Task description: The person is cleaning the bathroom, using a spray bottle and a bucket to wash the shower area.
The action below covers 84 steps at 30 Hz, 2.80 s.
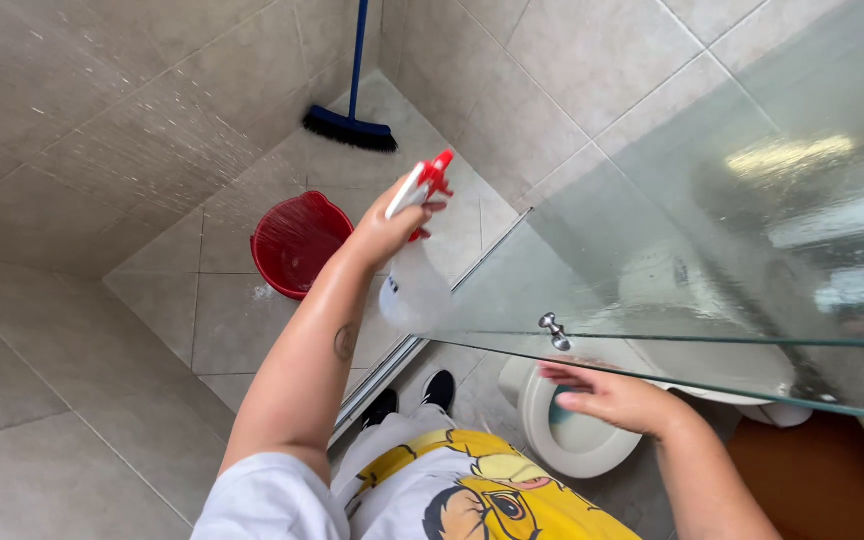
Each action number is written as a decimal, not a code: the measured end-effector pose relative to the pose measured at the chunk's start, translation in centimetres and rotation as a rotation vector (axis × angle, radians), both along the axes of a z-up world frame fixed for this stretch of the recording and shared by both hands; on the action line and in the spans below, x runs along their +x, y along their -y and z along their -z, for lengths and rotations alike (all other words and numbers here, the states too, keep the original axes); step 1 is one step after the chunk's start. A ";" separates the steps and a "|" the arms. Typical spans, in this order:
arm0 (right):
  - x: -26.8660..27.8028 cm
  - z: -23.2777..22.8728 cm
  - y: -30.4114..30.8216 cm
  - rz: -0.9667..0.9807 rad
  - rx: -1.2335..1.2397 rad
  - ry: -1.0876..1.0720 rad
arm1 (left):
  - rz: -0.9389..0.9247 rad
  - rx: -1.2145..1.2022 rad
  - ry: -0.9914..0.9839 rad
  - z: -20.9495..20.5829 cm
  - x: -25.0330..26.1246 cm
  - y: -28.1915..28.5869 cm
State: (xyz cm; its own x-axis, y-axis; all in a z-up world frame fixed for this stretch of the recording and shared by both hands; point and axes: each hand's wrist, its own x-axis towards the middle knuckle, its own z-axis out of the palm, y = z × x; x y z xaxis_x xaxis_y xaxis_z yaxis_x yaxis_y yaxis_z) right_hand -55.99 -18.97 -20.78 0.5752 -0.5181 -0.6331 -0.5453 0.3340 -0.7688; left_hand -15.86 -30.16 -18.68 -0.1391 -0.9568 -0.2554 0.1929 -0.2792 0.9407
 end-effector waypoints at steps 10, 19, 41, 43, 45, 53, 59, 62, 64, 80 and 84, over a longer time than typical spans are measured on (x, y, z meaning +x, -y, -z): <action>26.8 4.5 0.9 0.114 -0.409 -0.042 | -0.114 -0.313 0.459 5.8 1.5 -7.5; 31.3 10.1 3.3 0.219 -0.742 0.017 | 0.199 -0.606 0.631 2.9 3.5 -4.1; 28.5 7.3 7.7 0.954 -0.186 0.258 | 0.474 -0.069 0.432 6.0 -4.6 6.3; 27.5 4.5 8.4 0.884 -0.183 0.173 | 0.457 -0.065 0.406 4.3 -4.8 6.5; 27.0 3.1 8.6 0.818 -0.174 0.085 | 0.446 -0.055 0.378 3.5 -5.0 6.6; 26.6 3.4 8.7 0.869 -0.135 0.167 | 0.442 -0.149 0.108 3.6 -5.1 6.9; 26.6 1.3 9.3 0.814 -0.069 0.107 | 0.231 -0.051 0.513 3.5 -4.4 5.4; 27.0 0.9 9.2 0.859 -0.040 0.188 | 0.319 -0.429 0.289 2.0 -4.1 5.1; 27.0 1.9 8.9 0.842 -0.069 0.184 | 0.300 -0.348 0.450 4.0 -3.8 5.1; 27.0 2.2 8.7 0.908 -0.011 0.253 | 0.356 -0.206 0.616 4.5 -4.3 5.8; 27.1 2.6 9.1 0.907 0.000 0.316 | 0.266 -0.090 0.436 3.9 -3.9 5.9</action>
State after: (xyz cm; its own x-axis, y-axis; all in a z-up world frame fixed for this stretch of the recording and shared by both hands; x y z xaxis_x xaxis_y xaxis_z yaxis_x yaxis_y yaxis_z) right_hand -28.85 -28.09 -23.43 0.0991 -0.8497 -0.5178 0.1536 0.5272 -0.8357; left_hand -19.74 -36.03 -22.55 -0.2796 -0.9237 -0.2620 -0.2893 -0.1791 0.9403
